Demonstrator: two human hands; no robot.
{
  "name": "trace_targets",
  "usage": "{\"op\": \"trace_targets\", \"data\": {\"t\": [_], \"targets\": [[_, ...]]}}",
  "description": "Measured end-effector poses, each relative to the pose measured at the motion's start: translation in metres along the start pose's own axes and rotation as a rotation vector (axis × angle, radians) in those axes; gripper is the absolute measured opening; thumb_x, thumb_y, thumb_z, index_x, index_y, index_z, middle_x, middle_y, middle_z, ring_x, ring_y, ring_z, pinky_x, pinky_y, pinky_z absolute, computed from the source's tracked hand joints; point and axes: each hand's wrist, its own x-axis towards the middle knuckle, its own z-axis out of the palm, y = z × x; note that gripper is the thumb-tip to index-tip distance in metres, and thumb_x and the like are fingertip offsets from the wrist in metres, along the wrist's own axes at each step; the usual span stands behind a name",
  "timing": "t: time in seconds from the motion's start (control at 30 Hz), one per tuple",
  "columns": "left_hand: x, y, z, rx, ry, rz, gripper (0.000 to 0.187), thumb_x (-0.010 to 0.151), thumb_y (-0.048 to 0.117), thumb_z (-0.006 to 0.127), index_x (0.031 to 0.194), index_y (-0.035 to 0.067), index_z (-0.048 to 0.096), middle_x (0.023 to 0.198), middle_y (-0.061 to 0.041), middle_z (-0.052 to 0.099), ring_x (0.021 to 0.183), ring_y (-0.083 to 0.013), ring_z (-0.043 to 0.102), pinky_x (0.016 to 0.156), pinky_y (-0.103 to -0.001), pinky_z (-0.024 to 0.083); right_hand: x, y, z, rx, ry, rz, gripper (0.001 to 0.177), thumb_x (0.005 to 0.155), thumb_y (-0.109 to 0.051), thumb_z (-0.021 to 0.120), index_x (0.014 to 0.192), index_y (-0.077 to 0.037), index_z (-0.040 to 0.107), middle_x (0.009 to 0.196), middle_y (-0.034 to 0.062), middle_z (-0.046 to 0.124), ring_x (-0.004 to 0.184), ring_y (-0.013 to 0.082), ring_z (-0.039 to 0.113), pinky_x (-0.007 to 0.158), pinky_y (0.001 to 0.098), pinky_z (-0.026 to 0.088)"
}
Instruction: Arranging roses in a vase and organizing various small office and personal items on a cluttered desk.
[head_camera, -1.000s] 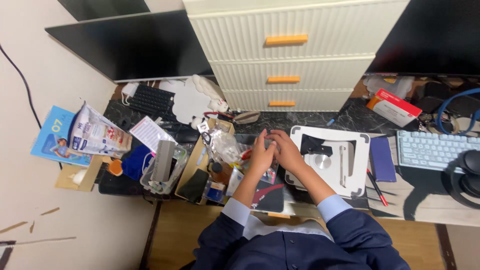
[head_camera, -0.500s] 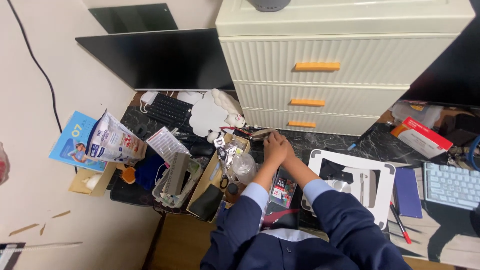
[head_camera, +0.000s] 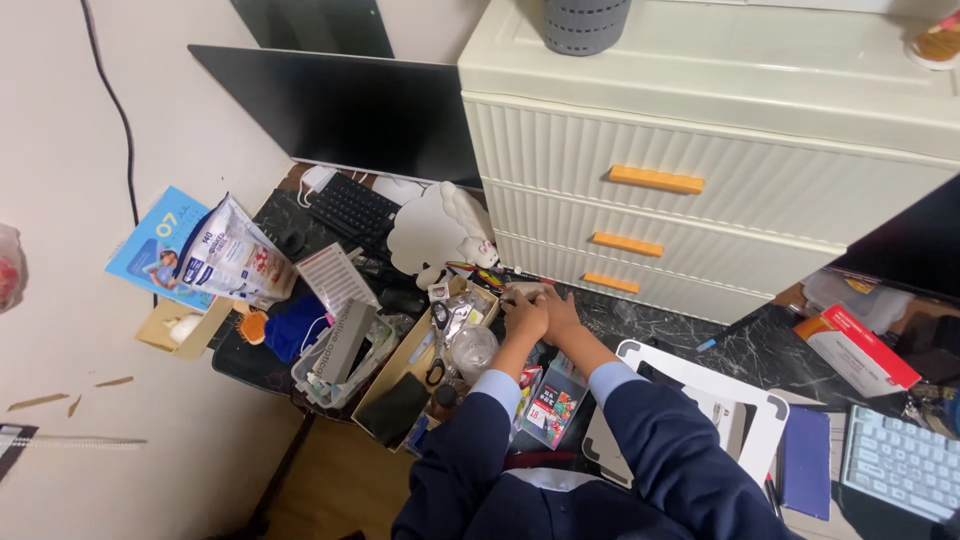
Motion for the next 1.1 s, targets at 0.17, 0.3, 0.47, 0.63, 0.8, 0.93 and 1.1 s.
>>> {"op": "trace_targets", "data": {"t": [0.17, 0.3, 0.47, 0.63, 0.8, 0.93, 1.1], "targets": [[-0.002, 0.001, 0.006, 0.019, 0.045, 0.036, 0.070, 0.099, 0.049, 0.047, 0.149, 0.001, 0.041, 0.151, -0.038, 0.038, 0.136, -0.0531, 0.046, 0.115, -0.054, 0.039, -0.018, 0.001, -0.018, 0.033, -0.077, -0.052, 0.052, 0.093, -0.042, 0.061, 0.135, -0.010, 0.058, 0.127, 0.0165, 0.068, 0.124, 0.0340, 0.061, 0.115, 0.0635, 0.033], [-0.009, 0.007, 0.003, 0.181, 0.010, 0.012, 0.080, 0.099, 0.053, 0.042, 0.149, -0.010, 0.039, 0.155, -0.033, 0.039, 0.143, -0.0493, 0.040, 0.118, -0.055, 0.034, -0.027, 0.003, -0.046, 0.117, -0.193, -0.075, 0.057, 0.088, -0.041, 0.067, 0.130, -0.003, 0.057, 0.113, 0.0221, 0.071, 0.112, 0.0400, 0.067, 0.103, 0.0527, 0.048], [-0.029, 0.025, -0.025, 0.175, -0.001, -0.029, 0.082, 0.102, 0.060, 0.035, 0.147, -0.008, 0.041, 0.157, -0.040, 0.025, 0.149, -0.0562, 0.020, 0.122, -0.056, 0.022, -0.004, 0.004, -0.039, 0.182, -0.108, -0.037, 0.044, 0.097, -0.040, 0.058, 0.126, -0.007, 0.063, 0.125, 0.0203, 0.068, 0.120, 0.0390, 0.063, 0.101, 0.0474, 0.051], [-0.022, 0.006, -0.015, 0.145, 0.028, 0.046, 0.080, 0.102, 0.061, 0.028, 0.148, -0.002, 0.046, 0.160, -0.040, 0.019, 0.152, -0.0539, 0.017, 0.125, -0.057, 0.017, 0.030, 0.007, -0.014, 0.163, 0.130, -0.109, 0.046, 0.093, -0.037, 0.059, 0.134, -0.018, 0.060, 0.149, 0.0127, 0.052, 0.139, 0.0343, 0.048, 0.110, 0.0458, 0.046], [-0.026, 0.003, -0.017, 0.151, 0.021, -0.111, 0.090, 0.101, 0.067, 0.031, 0.153, -0.007, 0.033, 0.161, -0.038, 0.017, 0.151, -0.0503, 0.017, 0.123, -0.056, 0.017, 0.028, 0.000, -0.031, 0.001, 0.001, -0.047, 0.073, 0.089, -0.039, 0.061, 0.156, -0.029, 0.034, 0.158, 0.0084, 0.036, 0.143, 0.0341, 0.036, 0.109, 0.0522, 0.041], [-0.033, 0.006, -0.022, 0.138, -0.033, -0.138, 0.088, 0.100, 0.065, 0.032, 0.155, -0.004, 0.033, 0.162, -0.038, 0.017, 0.152, -0.0512, 0.019, 0.123, -0.056, 0.018, 0.039, 0.008, -0.008, -0.032, 0.033, 0.012, 0.079, 0.087, -0.033, 0.062, 0.159, -0.026, 0.033, 0.149, 0.0118, 0.044, 0.139, 0.0337, 0.041, 0.106, 0.0513, 0.044], [-0.034, 0.010, -0.020, 0.173, -0.037, -0.136, 0.091, 0.099, 0.067, 0.033, 0.157, -0.003, 0.028, 0.161, -0.040, 0.015, 0.151, -0.0516, 0.018, 0.123, -0.057, 0.018, 0.035, 0.014, -0.003, -0.104, 0.026, 0.164, 0.041, 0.091, -0.036, 0.062, 0.126, -0.016, 0.065, 0.135, 0.0108, 0.060, 0.130, 0.0310, 0.056, 0.101, 0.0488, 0.051]]}}
